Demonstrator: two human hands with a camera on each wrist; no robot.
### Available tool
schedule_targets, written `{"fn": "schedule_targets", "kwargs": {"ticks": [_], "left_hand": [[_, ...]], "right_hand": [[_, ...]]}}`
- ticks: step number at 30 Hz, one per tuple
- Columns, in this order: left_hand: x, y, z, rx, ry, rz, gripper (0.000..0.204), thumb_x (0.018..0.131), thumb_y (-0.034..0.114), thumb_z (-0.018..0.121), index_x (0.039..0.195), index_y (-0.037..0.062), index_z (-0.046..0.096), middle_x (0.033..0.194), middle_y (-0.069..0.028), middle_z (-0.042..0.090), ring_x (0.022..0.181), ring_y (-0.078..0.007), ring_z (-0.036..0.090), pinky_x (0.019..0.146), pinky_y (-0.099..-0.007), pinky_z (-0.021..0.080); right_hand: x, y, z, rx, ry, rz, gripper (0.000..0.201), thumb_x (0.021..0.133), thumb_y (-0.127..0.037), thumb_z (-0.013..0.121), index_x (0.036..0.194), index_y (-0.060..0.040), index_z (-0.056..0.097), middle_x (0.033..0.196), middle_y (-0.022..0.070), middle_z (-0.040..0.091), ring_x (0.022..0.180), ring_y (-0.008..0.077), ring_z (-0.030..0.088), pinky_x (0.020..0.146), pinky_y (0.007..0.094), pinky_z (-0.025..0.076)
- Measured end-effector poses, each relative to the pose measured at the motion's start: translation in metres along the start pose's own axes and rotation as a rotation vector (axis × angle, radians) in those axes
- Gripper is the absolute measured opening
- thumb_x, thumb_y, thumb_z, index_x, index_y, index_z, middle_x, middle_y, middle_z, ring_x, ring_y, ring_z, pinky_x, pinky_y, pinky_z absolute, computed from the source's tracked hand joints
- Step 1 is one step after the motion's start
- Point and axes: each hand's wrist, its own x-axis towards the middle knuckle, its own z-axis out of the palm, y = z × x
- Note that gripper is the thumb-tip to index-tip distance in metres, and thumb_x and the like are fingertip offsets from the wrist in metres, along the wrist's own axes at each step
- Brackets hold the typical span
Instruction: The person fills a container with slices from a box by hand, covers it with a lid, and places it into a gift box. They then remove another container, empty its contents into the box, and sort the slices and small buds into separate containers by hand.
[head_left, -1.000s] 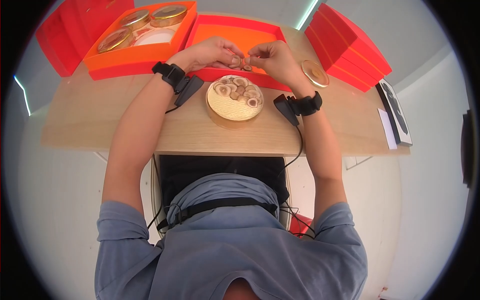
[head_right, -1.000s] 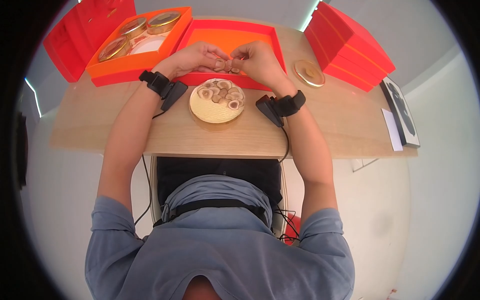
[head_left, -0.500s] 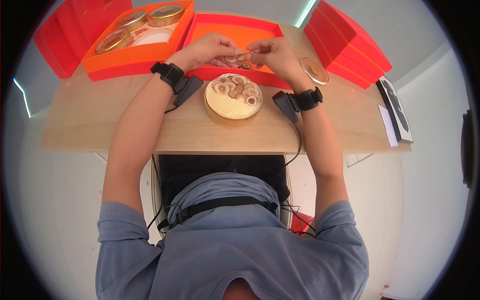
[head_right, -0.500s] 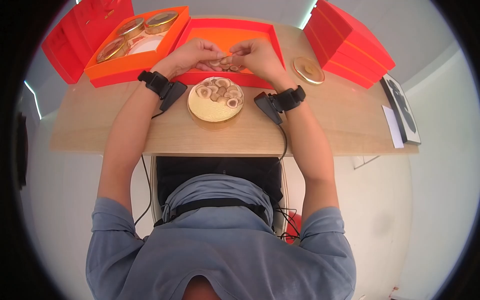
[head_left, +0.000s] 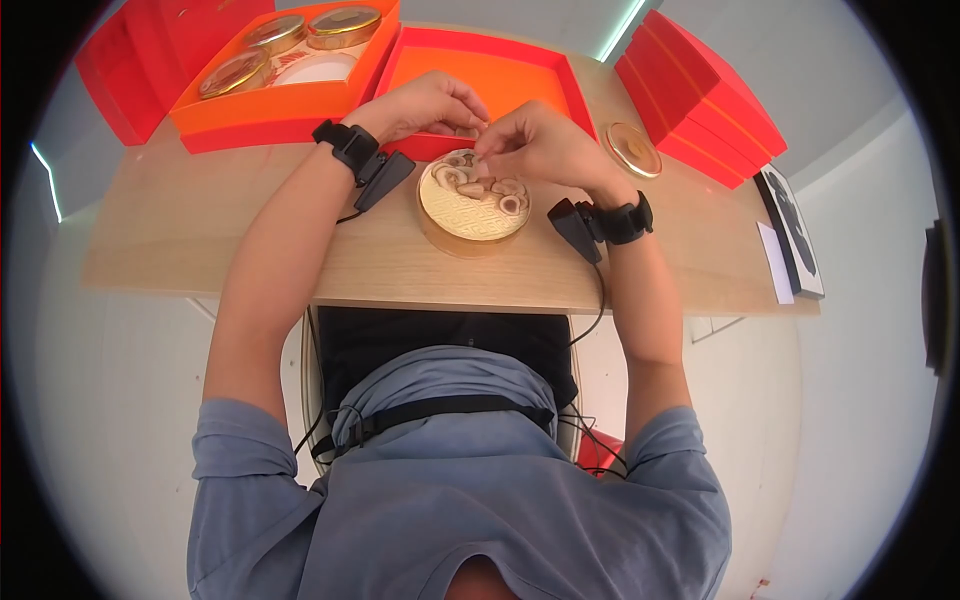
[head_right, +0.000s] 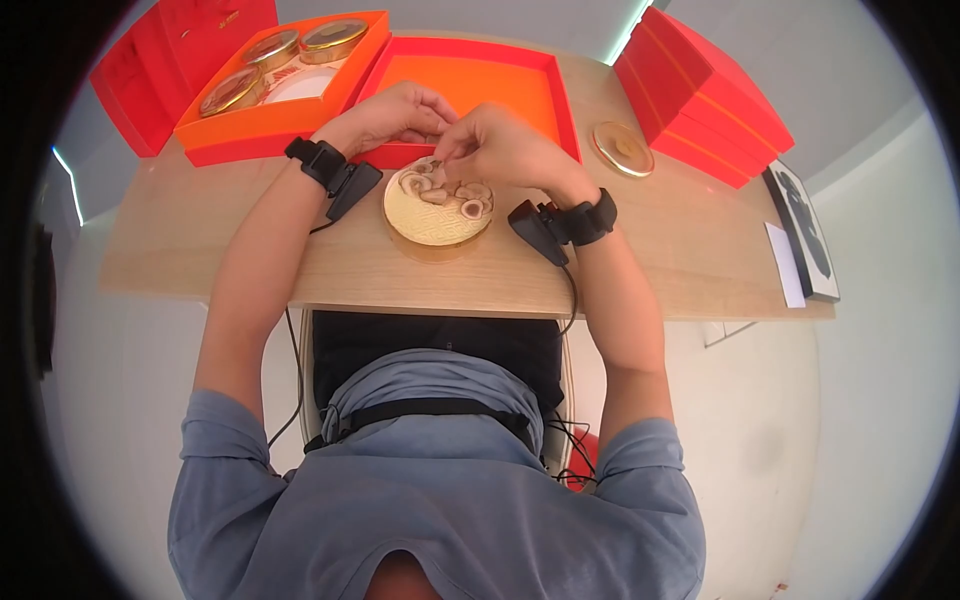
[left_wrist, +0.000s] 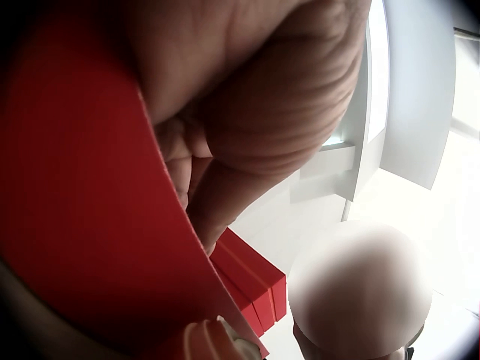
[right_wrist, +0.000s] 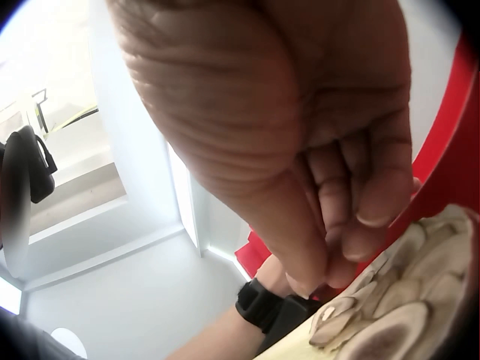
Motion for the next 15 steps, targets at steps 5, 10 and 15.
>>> {"fn": "schedule_targets", "kwargs": {"ticks": [5, 10, 15], "left_hand": [[0.003, -0.002, -0.002, -0.1, -0.07, 0.025, 0.03, 0.087, 0.002, 0.064, 0.117, -0.0015, 0.059, 0.105, -0.0092, 0.068, 0.093, -0.0122, 0.066, 0.085, -0.0241, 0.054], [0.0, 0.007, 0.002, -0.117, -0.088, 0.083, 0.04, 0.088, 0.002, 0.064, 0.126, -0.0017, 0.052, 0.112, -0.0128, 0.066, 0.094, -0.015, 0.067, 0.085, -0.0255, 0.055], [-0.003, 0.011, 0.005, -0.128, -0.088, 0.125, 0.046, 0.088, 0.003, 0.064, 0.131, -0.0013, 0.047, 0.113, -0.0133, 0.066, 0.093, -0.0147, 0.066, 0.084, -0.0257, 0.055]], "right_hand": [[0.002, 0.003, -0.009, 0.002, 0.189, 0.145, 0.018, 0.079, -0.012, 0.076, 0.09, 0.0026, 0.072, 0.073, 0.0052, 0.068, 0.066, 0.0095, 0.061, 0.062, 0.0249, 0.049], [0.004, 0.005, -0.007, -0.066, 0.323, 0.174, 0.019, 0.08, -0.012, 0.076, 0.09, 0.0036, 0.071, 0.072, 0.0065, 0.068, 0.066, 0.0105, 0.063, 0.061, 0.0247, 0.05], [0.01, 0.015, 0.0, 0.003, 0.387, 0.125, 0.019, 0.078, -0.007, 0.076, 0.093, 0.0038, 0.071, 0.072, 0.0075, 0.067, 0.067, 0.012, 0.066, 0.06, 0.0264, 0.053]]}}
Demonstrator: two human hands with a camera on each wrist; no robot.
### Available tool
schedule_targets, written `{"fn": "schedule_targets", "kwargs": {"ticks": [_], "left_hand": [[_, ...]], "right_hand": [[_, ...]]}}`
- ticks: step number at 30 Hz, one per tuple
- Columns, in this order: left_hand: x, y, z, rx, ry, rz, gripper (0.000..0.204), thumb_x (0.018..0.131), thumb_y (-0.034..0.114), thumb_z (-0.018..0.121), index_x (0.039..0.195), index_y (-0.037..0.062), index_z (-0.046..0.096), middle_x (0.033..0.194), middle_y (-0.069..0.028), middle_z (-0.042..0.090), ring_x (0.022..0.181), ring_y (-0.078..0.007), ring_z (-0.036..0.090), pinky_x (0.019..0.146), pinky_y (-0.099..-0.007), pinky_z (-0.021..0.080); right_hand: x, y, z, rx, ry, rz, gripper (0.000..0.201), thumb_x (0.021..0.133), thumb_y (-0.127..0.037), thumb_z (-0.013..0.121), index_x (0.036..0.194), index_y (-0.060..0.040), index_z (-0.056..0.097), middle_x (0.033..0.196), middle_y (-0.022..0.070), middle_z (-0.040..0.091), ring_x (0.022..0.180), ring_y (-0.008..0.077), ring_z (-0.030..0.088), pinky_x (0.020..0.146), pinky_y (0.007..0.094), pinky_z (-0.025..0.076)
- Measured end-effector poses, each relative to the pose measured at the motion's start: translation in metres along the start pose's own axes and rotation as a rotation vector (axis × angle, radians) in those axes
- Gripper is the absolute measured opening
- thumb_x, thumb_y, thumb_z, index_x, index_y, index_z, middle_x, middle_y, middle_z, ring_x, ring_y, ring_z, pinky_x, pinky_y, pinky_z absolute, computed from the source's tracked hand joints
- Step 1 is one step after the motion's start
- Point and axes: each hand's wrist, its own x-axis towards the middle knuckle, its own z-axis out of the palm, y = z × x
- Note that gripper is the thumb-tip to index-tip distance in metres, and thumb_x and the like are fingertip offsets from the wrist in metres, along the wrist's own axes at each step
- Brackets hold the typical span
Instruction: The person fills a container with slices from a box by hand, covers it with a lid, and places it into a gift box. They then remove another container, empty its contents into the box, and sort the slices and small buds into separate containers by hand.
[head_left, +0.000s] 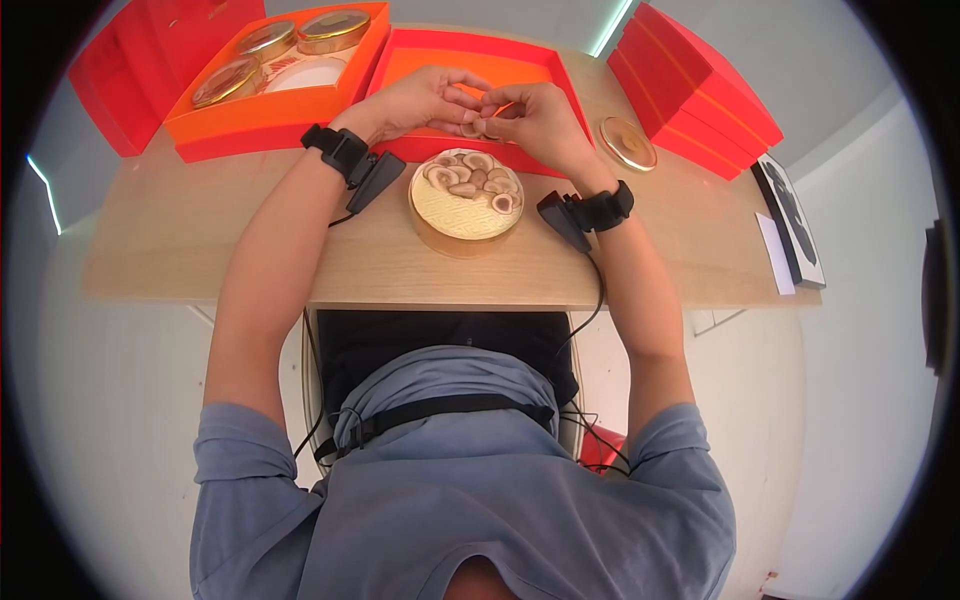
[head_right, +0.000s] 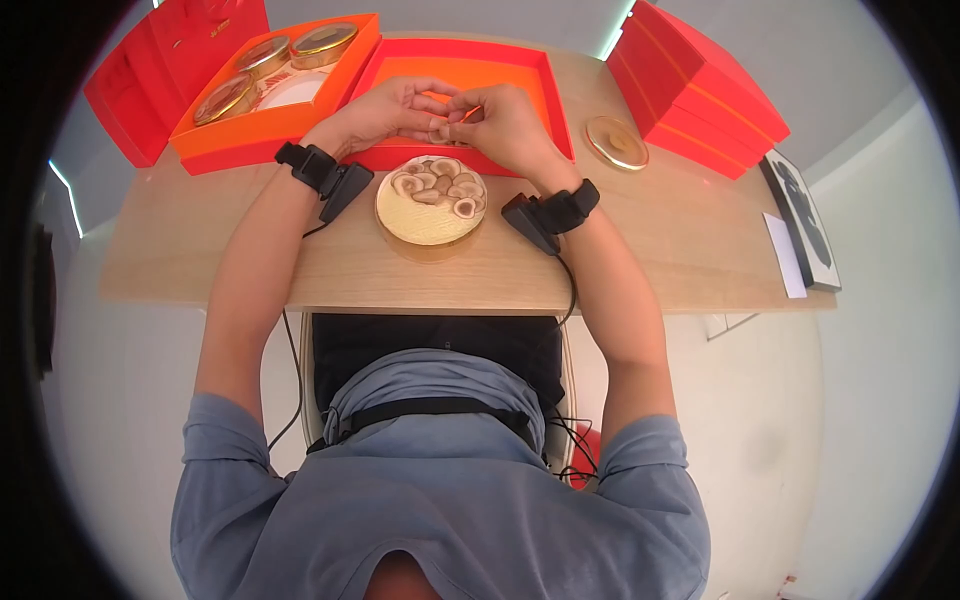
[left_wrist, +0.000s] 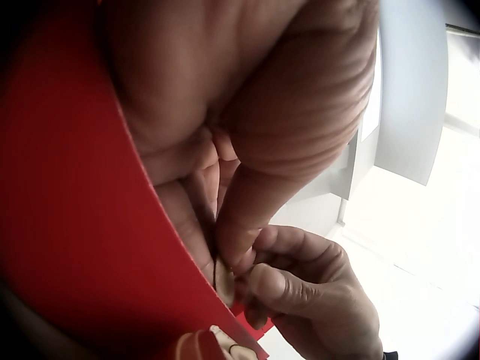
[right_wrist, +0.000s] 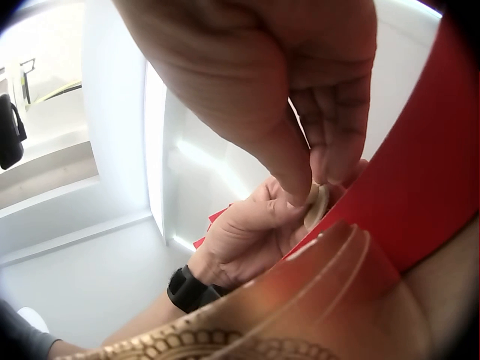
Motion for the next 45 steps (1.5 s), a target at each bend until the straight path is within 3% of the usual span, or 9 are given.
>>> {"fn": "schedule_targets", "kwargs": {"ticks": [6, 10, 15, 18, 21, 28, 45], "left_hand": [[-0.002, 0.003, -0.001, -0.015, -0.058, 0.017, 0.05, 0.088, 0.003, 0.063, 0.134, -0.0013, 0.043, 0.118, -0.014, 0.063, 0.099, -0.0157, 0.065, 0.088, -0.0277, 0.054], [-0.003, 0.001, -0.003, -0.123, -0.137, 0.069, 0.053, 0.087, 0.003, 0.064, 0.136, -0.0007, 0.042, 0.123, -0.0146, 0.06, 0.105, -0.0175, 0.064, 0.094, -0.0304, 0.052], [-0.001, -0.007, -0.011, -0.077, -0.074, 0.027, 0.05, 0.087, 0.005, 0.065, 0.133, -0.0001, 0.047, 0.119, -0.0132, 0.061, 0.102, -0.0175, 0.065, 0.094, -0.0307, 0.053], [-0.002, -0.004, -0.007, 0.014, -0.009, -0.03, 0.044, 0.088, 0.007, 0.063, 0.131, 0.0008, 0.05, 0.113, -0.0104, 0.064, 0.099, -0.0161, 0.066, 0.092, -0.03, 0.055], [-0.002, -0.004, -0.007, 0.051, 0.015, -0.044, 0.042, 0.09, 0.012, 0.062, 0.129, 0.002, 0.052, 0.107, -0.0075, 0.066, 0.097, -0.0144, 0.066, 0.09, -0.0293, 0.055], [-0.002, -0.007, -0.007, 0.114, 0.021, -0.035, 0.043, 0.092, 0.022, 0.062, 0.13, 0.0031, 0.053, 0.103, -0.0056, 0.067, 0.098, -0.0129, 0.066, 0.087, -0.0273, 0.055], [-0.004, -0.005, -0.005, 0.138, 0.014, -0.045, 0.042, 0.093, 0.024, 0.06, 0.13, 0.0049, 0.054, 0.104, -0.0045, 0.069, 0.095, -0.0101, 0.066, 0.086, -0.0254, 0.053]], "right_hand": [[0.003, 0.009, 0.004, -0.01, 0.026, -0.089, 0.019, 0.079, -0.004, 0.073, 0.095, 0.0048, 0.07, 0.078, 0.0097, 0.068, 0.068, 0.0132, 0.066, 0.062, 0.0251, 0.054], [-0.003, -0.006, -0.005, 0.129, -0.033, 0.012, 0.018, 0.08, -0.002, 0.072, 0.095, 0.0062, 0.07, 0.08, 0.0084, 0.069, 0.071, 0.0131, 0.066, 0.064, 0.0249, 0.055], [-0.009, -0.016, -0.02, 0.264, -0.267, 0.068, 0.016, 0.078, -0.002, 0.073, 0.091, 0.0049, 0.071, 0.078, 0.0078, 0.07, 0.072, 0.011, 0.065, 0.064, 0.0242, 0.054], [-0.009, -0.012, -0.013, 0.084, -0.335, -0.013, 0.014, 0.081, -0.003, 0.072, 0.093, 0.0032, 0.071, 0.08, 0.0067, 0.07, 0.069, 0.0097, 0.064, 0.067, 0.0227, 0.052], [-0.011, -0.013, -0.012, 0.082, -0.369, -0.001, 0.012, 0.081, -0.002, 0.071, 0.091, 0.0033, 0.071, 0.079, 0.0062, 0.07, 0.07, 0.0089, 0.064, 0.067, 0.0222, 0.052], [-0.013, -0.018, -0.014, 0.032, -0.413, 0.059, 0.014, 0.079, -0.003, 0.073, 0.092, 0.0026, 0.071, 0.078, 0.0046, 0.07, 0.071, 0.0063, 0.064, 0.066, 0.0202, 0.051], [-0.014, -0.02, -0.011, 0.158, -0.436, 0.01, 0.012, 0.079, -0.003, 0.07, 0.089, 0.0036, 0.072, 0.076, 0.006, 0.071, 0.065, 0.008, 0.062, 0.06, 0.0231, 0.049]]}}
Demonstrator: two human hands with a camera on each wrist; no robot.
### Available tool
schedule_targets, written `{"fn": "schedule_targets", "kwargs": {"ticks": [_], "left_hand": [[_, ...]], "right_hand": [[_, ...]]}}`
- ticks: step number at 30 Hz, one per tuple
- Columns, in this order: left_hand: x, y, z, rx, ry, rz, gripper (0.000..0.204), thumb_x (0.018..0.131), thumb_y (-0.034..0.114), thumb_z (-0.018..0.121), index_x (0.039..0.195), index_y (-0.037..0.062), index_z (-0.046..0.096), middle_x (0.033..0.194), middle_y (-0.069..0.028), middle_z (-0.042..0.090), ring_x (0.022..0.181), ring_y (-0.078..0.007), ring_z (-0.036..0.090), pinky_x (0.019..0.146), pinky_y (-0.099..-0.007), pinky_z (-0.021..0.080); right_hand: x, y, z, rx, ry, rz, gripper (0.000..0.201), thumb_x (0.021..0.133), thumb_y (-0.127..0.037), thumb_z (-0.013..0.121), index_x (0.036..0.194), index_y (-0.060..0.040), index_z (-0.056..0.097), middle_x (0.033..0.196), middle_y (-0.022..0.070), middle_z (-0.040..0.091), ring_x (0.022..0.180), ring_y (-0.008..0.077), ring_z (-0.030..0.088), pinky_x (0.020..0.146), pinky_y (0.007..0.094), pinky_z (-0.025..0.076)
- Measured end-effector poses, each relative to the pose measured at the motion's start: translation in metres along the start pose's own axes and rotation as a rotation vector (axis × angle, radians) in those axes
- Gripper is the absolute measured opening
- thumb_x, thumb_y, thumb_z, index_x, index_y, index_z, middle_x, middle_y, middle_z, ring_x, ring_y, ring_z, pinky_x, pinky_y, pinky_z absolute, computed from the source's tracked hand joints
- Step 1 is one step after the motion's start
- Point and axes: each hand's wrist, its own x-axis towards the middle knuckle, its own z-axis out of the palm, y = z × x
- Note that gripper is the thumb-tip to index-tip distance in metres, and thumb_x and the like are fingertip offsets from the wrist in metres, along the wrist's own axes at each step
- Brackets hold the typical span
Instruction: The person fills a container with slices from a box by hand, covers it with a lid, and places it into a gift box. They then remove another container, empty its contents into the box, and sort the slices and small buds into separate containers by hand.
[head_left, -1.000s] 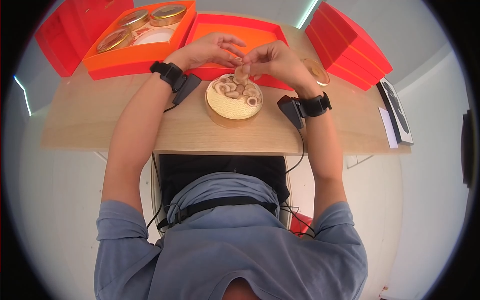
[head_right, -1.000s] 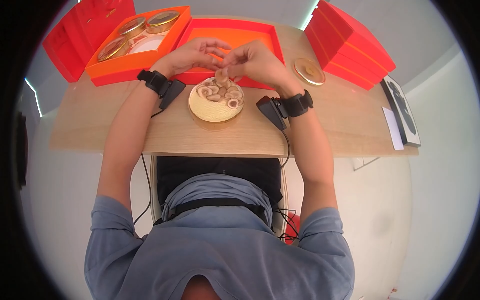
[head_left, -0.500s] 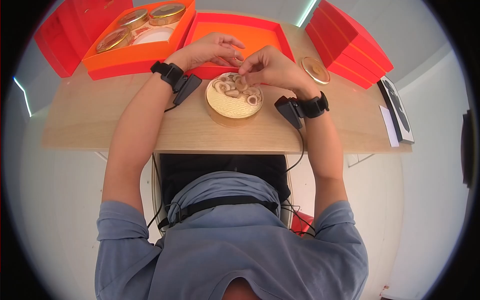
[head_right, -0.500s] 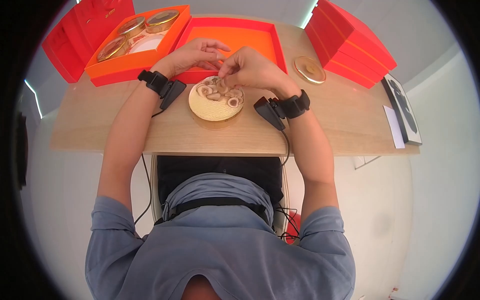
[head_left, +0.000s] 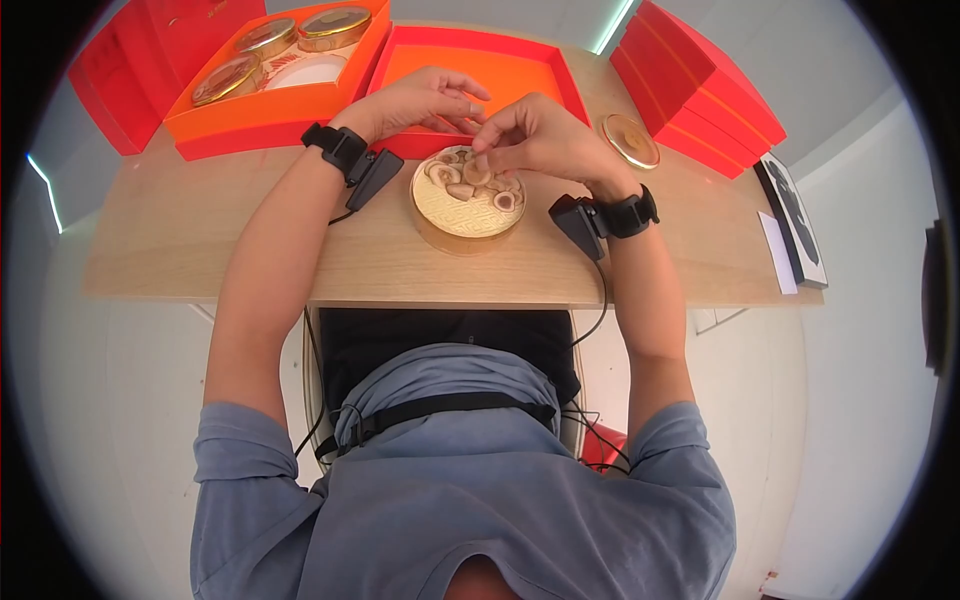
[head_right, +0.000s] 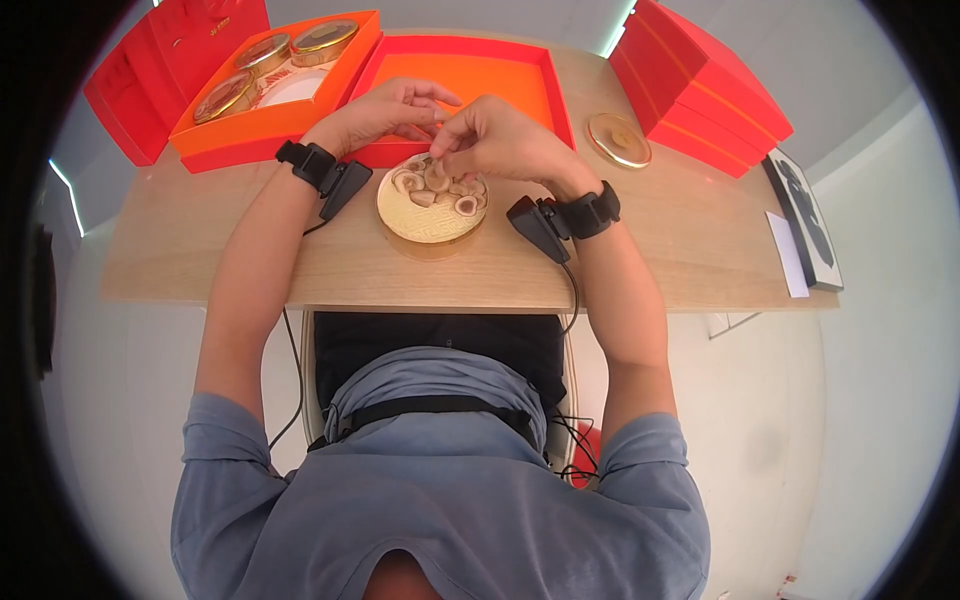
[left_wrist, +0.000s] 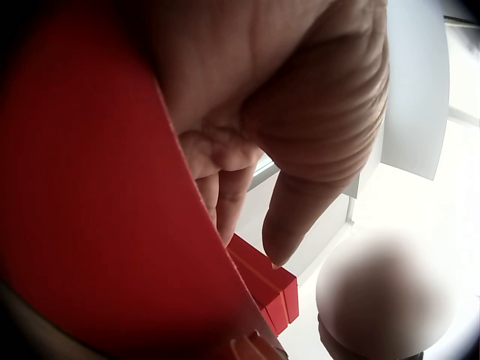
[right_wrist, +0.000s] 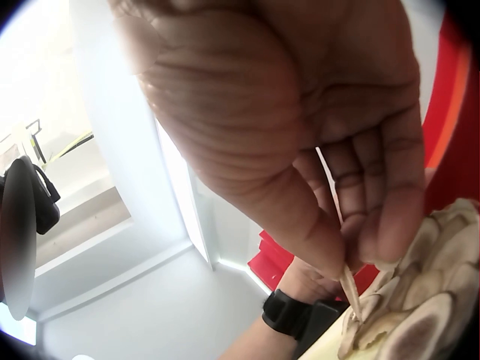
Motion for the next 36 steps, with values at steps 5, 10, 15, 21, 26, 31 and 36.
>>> {"fn": "schedule_targets", "kwargs": {"ticks": [5, 10, 15, 21, 26, 31, 36], "left_hand": [[-0.002, 0.003, 0.001, 0.021, 0.011, -0.018, 0.041, 0.093, 0.024, 0.06, 0.129, 0.0061, 0.055, 0.105, -0.0043, 0.069, 0.094, -0.0096, 0.066, 0.085, -0.0248, 0.052], [0.0, 0.003, 0.001, 0.051, 0.008, -0.02, 0.041, 0.092, 0.026, 0.061, 0.129, 0.0078, 0.057, 0.105, -0.0034, 0.069, 0.094, -0.0086, 0.065, 0.084, -0.0239, 0.052], [0.0, 0.002, 0.0, 0.054, 0.004, -0.019, 0.043, 0.092, 0.028, 0.062, 0.128, 0.0071, 0.057, 0.104, -0.0019, 0.068, 0.095, -0.0078, 0.064, 0.084, -0.0228, 0.051], [0.0, 0.001, 0.001, 0.045, -0.001, -0.012, 0.044, 0.091, 0.029, 0.063, 0.128, 0.0067, 0.057, 0.105, -0.0016, 0.067, 0.094, -0.0064, 0.063, 0.081, -0.0218, 0.05], [0.0, 0.001, 0.001, 0.059, 0.004, -0.011, 0.043, 0.091, 0.029, 0.063, 0.127, 0.0067, 0.057, 0.103, -0.0011, 0.068, 0.092, -0.0059, 0.062, 0.08, -0.0215, 0.05], [-0.002, 0.004, 0.002, 0.07, 0.009, -0.023, 0.041, 0.091, 0.028, 0.063, 0.126, 0.0067, 0.058, 0.105, -0.0035, 0.069, 0.09, -0.0071, 0.064, 0.078, -0.0221, 0.05], [0.0, 0.003, 0.003, 0.04, 0.071, -0.013, 0.037, 0.092, 0.024, 0.061, 0.123, 0.0041, 0.059, 0.101, -0.004, 0.069, 0.082, -0.0108, 0.065, 0.074, -0.0247, 0.052]], "right_hand": [[-0.002, -0.001, -0.003, -0.001, 0.013, -0.013, 0.012, 0.079, -0.003, 0.071, 0.089, 0.0034, 0.072, 0.077, 0.006, 0.071, 0.067, 0.0083, 0.063, 0.062, 0.0234, 0.051], [-0.004, -0.003, -0.005, -0.002, 0.044, 0.02, 0.013, 0.079, -0.003, 0.07, 0.089, 0.0038, 0.071, 0.078, 0.0064, 0.071, 0.068, 0.0087, 0.063, 0.063, 0.0235, 0.051], [-0.004, 0.002, -0.014, -0.019, -0.034, 0.012, 0.012, 0.082, -0.003, 0.073, 0.093, 0.0017, 0.071, 0.079, 0.0033, 0.07, 0.068, 0.0061, 0.062, 0.065, 0.0204, 0.051], [-0.009, -0.007, -0.006, -0.017, -0.113, 0.061, 0.013, 0.082, -0.006, 0.075, 0.092, 0.0008, 0.072, 0.077, 0.0012, 0.069, 0.067, 0.005, 0.061, 0.061, 0.0205, 0.05], [-0.009, -0.009, -0.002, -0.022, -0.115, 0.08, 0.012, 0.078, -0.003, 0.073, 0.088, 0.0023, 0.071, 0.076, 0.0041, 0.068, 0.066, 0.0086, 0.062, 0.06, 0.0238, 0.051], [-0.005, 0.002, -0.012, -0.123, -0.046, 0.059, 0.012, 0.082, -0.009, 0.075, 0.089, 0.0006, 0.072, 0.075, 0.0014, 0.068, 0.064, 0.0055, 0.06, 0.057, 0.0211, 0.048], [-0.001, 0.01, -0.023, -0.137, 0.225, 0.122, 0.011, 0.08, -0.01, 0.072, 0.084, -0.0004, 0.072, 0.073, 0.0036, 0.068, 0.065, 0.008, 0.06, 0.058, 0.0231, 0.049]]}}
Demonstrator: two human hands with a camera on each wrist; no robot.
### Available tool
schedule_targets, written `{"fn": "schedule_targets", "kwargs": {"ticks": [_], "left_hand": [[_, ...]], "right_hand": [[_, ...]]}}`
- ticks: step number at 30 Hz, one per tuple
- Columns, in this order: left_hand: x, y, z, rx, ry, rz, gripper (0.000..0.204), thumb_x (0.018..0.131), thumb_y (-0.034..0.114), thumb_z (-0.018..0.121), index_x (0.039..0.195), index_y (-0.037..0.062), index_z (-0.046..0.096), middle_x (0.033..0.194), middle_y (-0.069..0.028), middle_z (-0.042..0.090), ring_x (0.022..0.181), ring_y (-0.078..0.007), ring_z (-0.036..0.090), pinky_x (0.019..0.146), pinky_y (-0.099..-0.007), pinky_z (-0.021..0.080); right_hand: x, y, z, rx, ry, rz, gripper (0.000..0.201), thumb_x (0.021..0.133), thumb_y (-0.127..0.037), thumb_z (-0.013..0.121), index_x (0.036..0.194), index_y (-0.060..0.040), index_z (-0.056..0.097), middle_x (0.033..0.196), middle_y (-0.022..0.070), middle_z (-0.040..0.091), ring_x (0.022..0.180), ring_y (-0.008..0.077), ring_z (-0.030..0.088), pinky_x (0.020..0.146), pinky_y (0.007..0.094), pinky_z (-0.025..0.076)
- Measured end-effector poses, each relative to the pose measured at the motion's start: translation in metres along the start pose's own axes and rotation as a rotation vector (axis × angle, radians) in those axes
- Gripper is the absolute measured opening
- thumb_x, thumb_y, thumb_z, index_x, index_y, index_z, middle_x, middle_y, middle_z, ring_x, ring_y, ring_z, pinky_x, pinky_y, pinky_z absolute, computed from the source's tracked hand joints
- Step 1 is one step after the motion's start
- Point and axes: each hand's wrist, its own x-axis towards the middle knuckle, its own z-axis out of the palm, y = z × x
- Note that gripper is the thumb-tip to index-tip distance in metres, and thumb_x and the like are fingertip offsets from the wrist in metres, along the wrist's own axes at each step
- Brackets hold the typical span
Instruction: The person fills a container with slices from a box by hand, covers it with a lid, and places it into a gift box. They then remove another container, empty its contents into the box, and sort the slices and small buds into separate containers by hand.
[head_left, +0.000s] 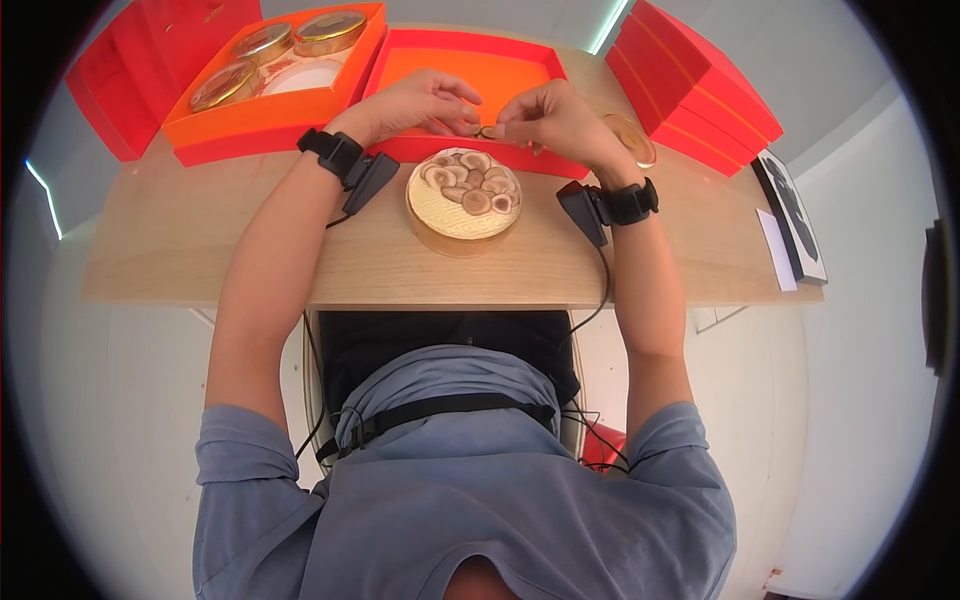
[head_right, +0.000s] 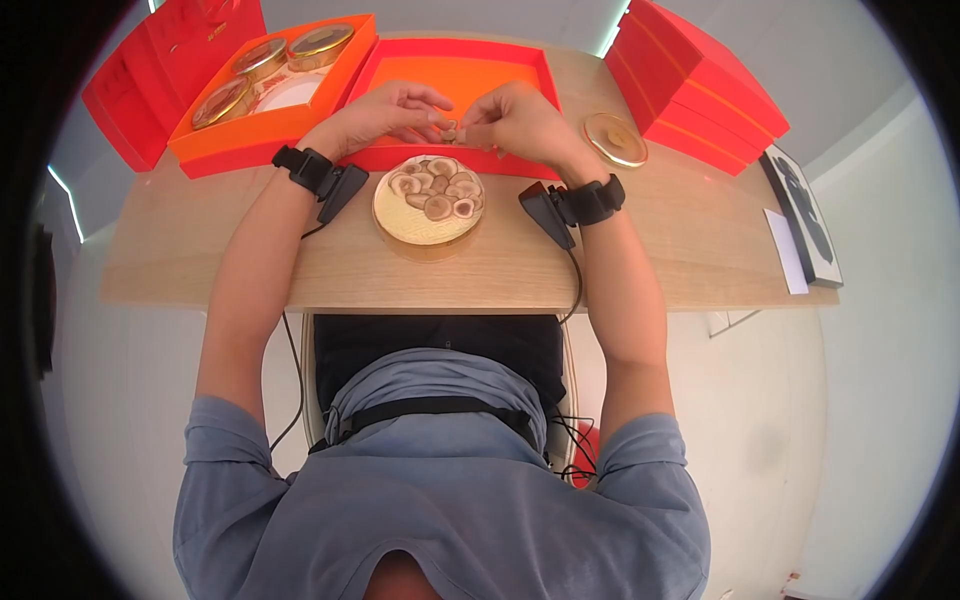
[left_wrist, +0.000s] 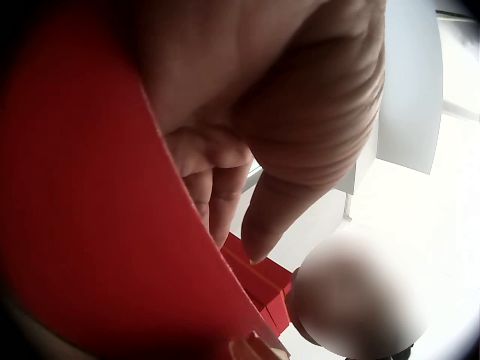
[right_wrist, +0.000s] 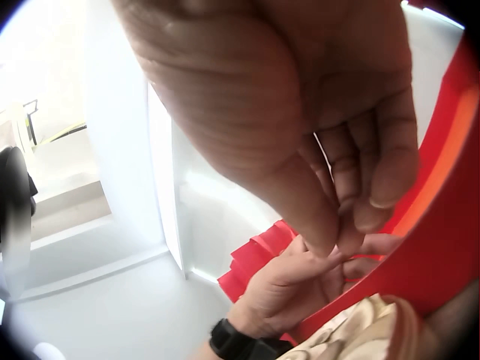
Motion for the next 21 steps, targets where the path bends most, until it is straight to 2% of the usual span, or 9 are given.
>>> {"fn": "schedule_targets", "kwargs": {"ticks": [4, 6, 7, 10, 13, 16, 18, 19, 21], "left_hand": [[0.006, -0.006, -0.012, 0.182, 0.122, -0.015, 0.029, 0.09, 0.022, 0.063, 0.11, 0.0005, 0.064, 0.092, -0.0076, 0.069, 0.078, -0.013, 0.065, 0.067, -0.0271, 0.051], [0.002, 0.0, -0.011, 0.611, 0.225, -0.03, 0.029, 0.089, 0.025, 0.065, 0.103, -0.0006, 0.065, 0.09, -0.0116, 0.069, 0.077, -0.0166, 0.065, 0.066, -0.0301, 0.051], [-0.001, 0.002, -0.01, 0.824, 0.277, -0.036, 0.029, 0.088, 0.026, 0.065, 0.099, -0.0011, 0.065, 0.088, -0.0136, 0.068, 0.076, -0.0185, 0.065, 0.065, -0.0316, 0.051], [-0.002, -0.003, -0.01, 1.016, 0.246, -0.056, 0.035, 0.088, 0.032, 0.066, 0.094, -0.0016, 0.066, 0.088, -0.017, 0.067, 0.078, -0.0259, 0.065, 0.067, -0.037, 0.05], [-0.001, 0.001, -0.007, 1.03, 0.196, -0.121, 0.04, 0.088, 0.037, 0.066, 0.102, -0.0011, 0.066, 0.093, -0.0182, 0.067, 0.086, -0.0319, 0.064, 0.075, -0.039, 0.05], [0.005, -0.021, -0.007, 0.946, 0.238, 0.114, 0.042, 0.091, 0.037, 0.063, 0.11, -0.0006, 0.065, 0.1, -0.0188, 0.067, 0.097, -0.0308, 0.063, 0.083, -0.0375, 0.049], [0.009, -0.018, -0.006, 0.822, 0.1, 0.043, 0.041, 0.094, 0.036, 0.06, 0.114, 0.0007, 0.064, 0.103, -0.0182, 0.067, 0.1, -0.029, 0.062, 0.087, -0.0364, 0.048], [0.009, -0.014, -0.004, 0.76, 0.031, 0.009, 0.041, 0.095, 0.036, 0.059, 0.117, 0.0013, 0.064, 0.105, -0.018, 0.066, 0.102, -0.0281, 0.061, 0.089, -0.0358, 0.047], [0.011, -0.017, -0.002, 0.728, 0.004, 0.023, 0.038, 0.096, 0.036, 0.056, 0.11, 0.0026, 0.067, 0.097, -0.0154, 0.067, 0.092, -0.0261, 0.062, 0.082, -0.0353, 0.047]], "right_hand": [[0.011, 0.027, -0.007, -0.187, 0.225, 0.04, 0.015, 0.077, -0.012, 0.074, 0.086, 0.0004, 0.072, 0.075, 0.0079, 0.07, 0.07, 0.0151, 0.065, 0.064, 0.0282, 0.052], [0.017, 0.043, -0.01, -0.327, 0.274, 0.003, 0.017, 0.077, -0.013, 0.074, 0.086, 0.0012, 0.072, 0.078, 0.0106, 0.071, 0.073, 0.0202, 0.067, 0.067, 0.0316, 0.054], [0.018, 0.046, -0.011, -0.36, 0.243, 0.035, 0.019, 0.077, -0.013, 0.074, 0.088, 0.001, 0.072, 0.083, 0.0119, 0.071, 0.076, 0.0223, 0.067, 0.07, 0.0326, 0.054], [0.02, 0.053, -0.009, -0.45, 0.164, 0.073, 0.023, 0.077, -0.015, 0.074, 0.094, 0.0004, 0.071, 0.095, 0.0151, 0.071, 0.087, 0.0265, 0.067, 0.077, 0.0347, 0.053], [0.025, 0.059, 0.001, -0.439, 0.122, 0.002, 0.026, 0.082, -0.015, 0.07, 0.103, -0.001, 0.069, 0.104, 0.0161, 0.068, 0.096, 0.0258, 0.066, 0.083, 0.0345, 0.051], [0.037, 0.059, 0.012, -0.278, 0.022, -0.072, 0.027, 0.089, -0.012, 0.063, 0.114, -0.0032, 0.067, 0.109, 0.0137, 0.067, 0.1, 0.0227, 0.063, 0.089, 0.033, 0.049], [0.046, 0.057, 0.018, -0.187, -0.128, -0.122, 0.029, 0.094, -0.009, 0.057, 0.122, -0.0047, 0.064, 0.115, 0.01, 0.066, 0.101, 0.0186, 0.062, 0.094, 0.0306, 0.047], [0.046, 0.054, 0.019, -0.181, -0.147, -0.112, 0.028, 0.094, -0.009, 0.057, 0.12, -0.0048, 0.065, 0.111, 0.0101, 0.067, 0.1, 0.0188, 0.062, 0.094, 0.0311, 0.047], [0.046, 0.049, 0.019, -0.171, -0.187, -0.094, 0.025, 0.093, -0.008, 0.056, 0.115, -0.0051, 0.068, 0.105, 0.0104, 0.069, 0.099, 0.0192, 0.062, 0.092, 0.0321, 0.046]]}}
